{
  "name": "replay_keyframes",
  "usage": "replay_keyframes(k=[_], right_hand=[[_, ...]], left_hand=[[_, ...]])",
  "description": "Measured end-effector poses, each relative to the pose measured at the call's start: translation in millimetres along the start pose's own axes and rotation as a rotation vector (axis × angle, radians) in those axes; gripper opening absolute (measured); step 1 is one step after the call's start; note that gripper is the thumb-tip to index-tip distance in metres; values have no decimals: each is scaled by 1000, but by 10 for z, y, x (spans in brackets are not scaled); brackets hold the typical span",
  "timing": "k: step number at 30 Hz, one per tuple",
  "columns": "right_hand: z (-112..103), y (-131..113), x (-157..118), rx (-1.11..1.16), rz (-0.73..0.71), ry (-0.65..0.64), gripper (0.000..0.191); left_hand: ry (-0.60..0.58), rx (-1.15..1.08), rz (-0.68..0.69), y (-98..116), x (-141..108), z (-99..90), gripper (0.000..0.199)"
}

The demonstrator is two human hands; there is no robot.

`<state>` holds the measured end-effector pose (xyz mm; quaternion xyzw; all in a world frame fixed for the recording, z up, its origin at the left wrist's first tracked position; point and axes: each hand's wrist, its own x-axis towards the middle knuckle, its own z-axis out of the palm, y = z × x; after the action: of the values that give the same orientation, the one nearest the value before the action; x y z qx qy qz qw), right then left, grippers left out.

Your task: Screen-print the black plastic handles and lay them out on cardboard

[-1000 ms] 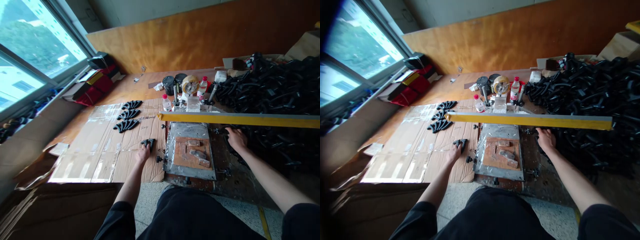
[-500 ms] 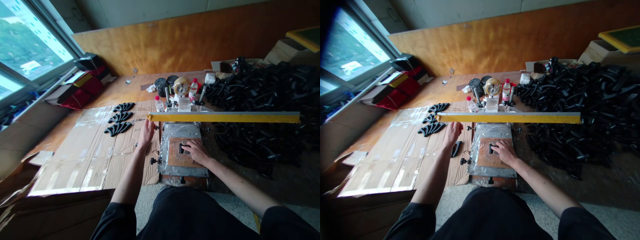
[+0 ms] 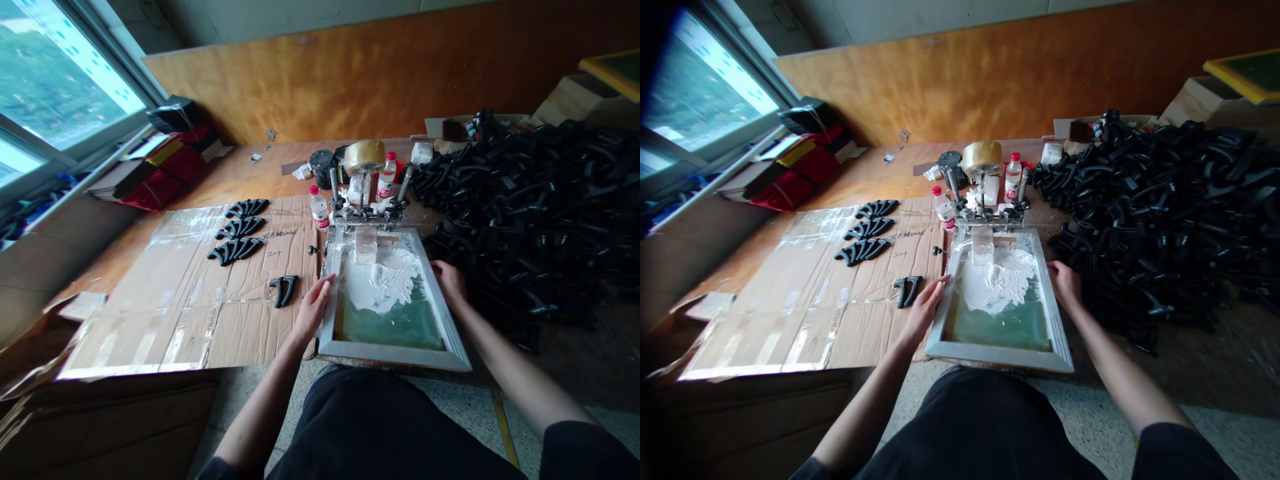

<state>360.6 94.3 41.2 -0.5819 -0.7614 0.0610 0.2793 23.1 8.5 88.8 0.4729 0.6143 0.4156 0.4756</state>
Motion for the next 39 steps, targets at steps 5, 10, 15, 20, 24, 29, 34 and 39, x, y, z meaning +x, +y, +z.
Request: replay_keyframes(k=[5, 10, 15, 20, 24, 29, 34, 39], right_hand=[[27, -512, 618, 5, -92, 34, 55], [255, -1195, 732, -77, -205, -378, 26], [107, -1087, 239, 4, -551, -521, 18], [-27, -1047, 177, 85, -639, -591, 19], [104, -1064, 67, 62, -568, -424, 26], [102, -1058, -62, 111, -544, -469, 17], [8, -1172, 673, 119, -265, -303, 50], [-337, -562, 1190, 159, 21, -66, 38]], left_hand=[[-3, 341, -85, -452, 99, 163, 63], [-40, 487, -83, -552, 179, 162, 62], [-31, 447, -101, -581, 172, 151, 62], [-26, 394, -96, -561, 169, 146, 63], [-27, 347, -105, -546, 154, 139, 64], [-26, 288, -106, -487, 124, 128, 62], [-88, 74, -121, -215, 63, 15, 72], [-67, -260, -86, 306, 60, -81, 66]])
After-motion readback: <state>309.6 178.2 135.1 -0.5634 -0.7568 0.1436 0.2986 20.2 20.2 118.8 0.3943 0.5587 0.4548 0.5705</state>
